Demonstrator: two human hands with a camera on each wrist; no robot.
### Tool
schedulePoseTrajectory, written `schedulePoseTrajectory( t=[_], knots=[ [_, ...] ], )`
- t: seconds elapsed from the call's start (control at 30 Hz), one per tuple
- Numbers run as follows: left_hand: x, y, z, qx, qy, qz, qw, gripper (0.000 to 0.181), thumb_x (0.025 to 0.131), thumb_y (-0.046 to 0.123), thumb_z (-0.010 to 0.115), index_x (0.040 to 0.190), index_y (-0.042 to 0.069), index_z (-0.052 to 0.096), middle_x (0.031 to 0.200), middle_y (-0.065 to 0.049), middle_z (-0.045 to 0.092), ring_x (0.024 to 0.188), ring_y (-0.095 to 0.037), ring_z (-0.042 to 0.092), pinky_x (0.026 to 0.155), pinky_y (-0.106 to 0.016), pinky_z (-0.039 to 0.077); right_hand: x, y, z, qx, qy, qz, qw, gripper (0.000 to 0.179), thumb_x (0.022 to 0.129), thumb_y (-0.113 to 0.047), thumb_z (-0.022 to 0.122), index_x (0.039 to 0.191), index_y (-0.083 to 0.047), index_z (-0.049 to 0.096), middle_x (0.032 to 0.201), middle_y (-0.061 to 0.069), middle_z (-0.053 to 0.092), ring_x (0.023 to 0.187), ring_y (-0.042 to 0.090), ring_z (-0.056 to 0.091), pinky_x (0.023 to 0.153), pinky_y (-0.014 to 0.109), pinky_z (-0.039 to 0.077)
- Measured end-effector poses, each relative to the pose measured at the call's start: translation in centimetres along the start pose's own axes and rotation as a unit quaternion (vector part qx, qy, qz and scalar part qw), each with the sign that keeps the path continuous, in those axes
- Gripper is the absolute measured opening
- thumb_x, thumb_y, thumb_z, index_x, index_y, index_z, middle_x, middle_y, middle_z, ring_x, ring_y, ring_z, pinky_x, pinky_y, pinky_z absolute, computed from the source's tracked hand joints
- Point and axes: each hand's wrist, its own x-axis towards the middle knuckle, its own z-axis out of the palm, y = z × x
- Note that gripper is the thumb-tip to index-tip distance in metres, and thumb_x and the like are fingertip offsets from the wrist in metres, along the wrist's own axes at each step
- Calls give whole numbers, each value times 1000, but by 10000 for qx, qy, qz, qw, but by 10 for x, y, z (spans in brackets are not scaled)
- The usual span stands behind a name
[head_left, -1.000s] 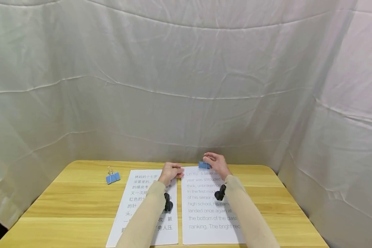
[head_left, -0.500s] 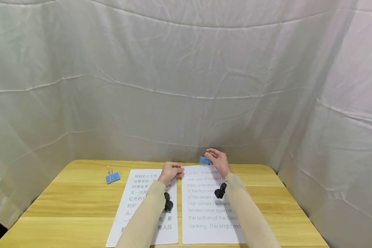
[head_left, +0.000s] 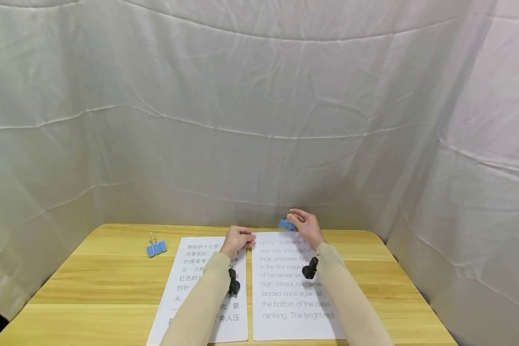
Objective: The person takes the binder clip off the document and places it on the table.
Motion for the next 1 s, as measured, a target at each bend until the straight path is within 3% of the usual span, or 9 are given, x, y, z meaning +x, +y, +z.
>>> schedulePoseTrajectory(
  t=[0.17, 0.37, 0.5, 0.8, 1.0],
  knots=[
    [-1, 1, 0, 40, -29, 51, 10000, 23, 88, 0, 69, 110, -7, 68, 95, -17, 71, 67, -13, 68, 67, -28, 60, -2, 1, -1, -76, -103, -22, 9999, 41, 95, -31, 66, 129, -8, 62, 119, 14, 70, 71, 12, 59, 62, 27, 52],
    [-2, -2, 2, -6, -54, 73, 10000, 24, 89, -2, 67, 112, -9, 66, 96, -18, 70, 66, -12, 66, 64, -26, 59, -6, 6, -3, -85, -149, 129, 9998, 44, 95, -32, 66, 131, -8, 61, 121, 15, 69, 83, 15, 63, 65, 23, 53],
    [-1, -4, 1, -28, -109, 185, 9998, 24, 90, -4, 64, 113, -12, 65, 95, -19, 70, 66, -12, 67, 63, -25, 59, -7, 10, -8, 18, -205, 213, 9996, 47, 94, -35, 67, 133, -10, 59, 125, 13, 67, 94, 17, 64, 72, 28, 55],
    [2, -2, 3, 224, -60, 133, 9996, 23, 90, -4, 65, 111, -12, 65, 89, -16, 68, 64, -12, 66, 61, -26, 59, -15, 17, -22, 173, 16, 241, 9996, 40, 92, -35, 69, 109, 1, 70, 101, 6, 67, 84, 18, 57, 72, 31, 54],
    [-1, 0, 3, 383, -56, 76, 9992, 23, 91, -4, 63, 112, -13, 64, 89, -16, 67, 64, -13, 66, 63, -27, 59, -21, 27, -34, 100, -67, 376, 9992, 35, 92, -32, 69, 108, 0, 71, 106, 5, 67, 89, 17, 57, 75, 30, 55]
  ],
)
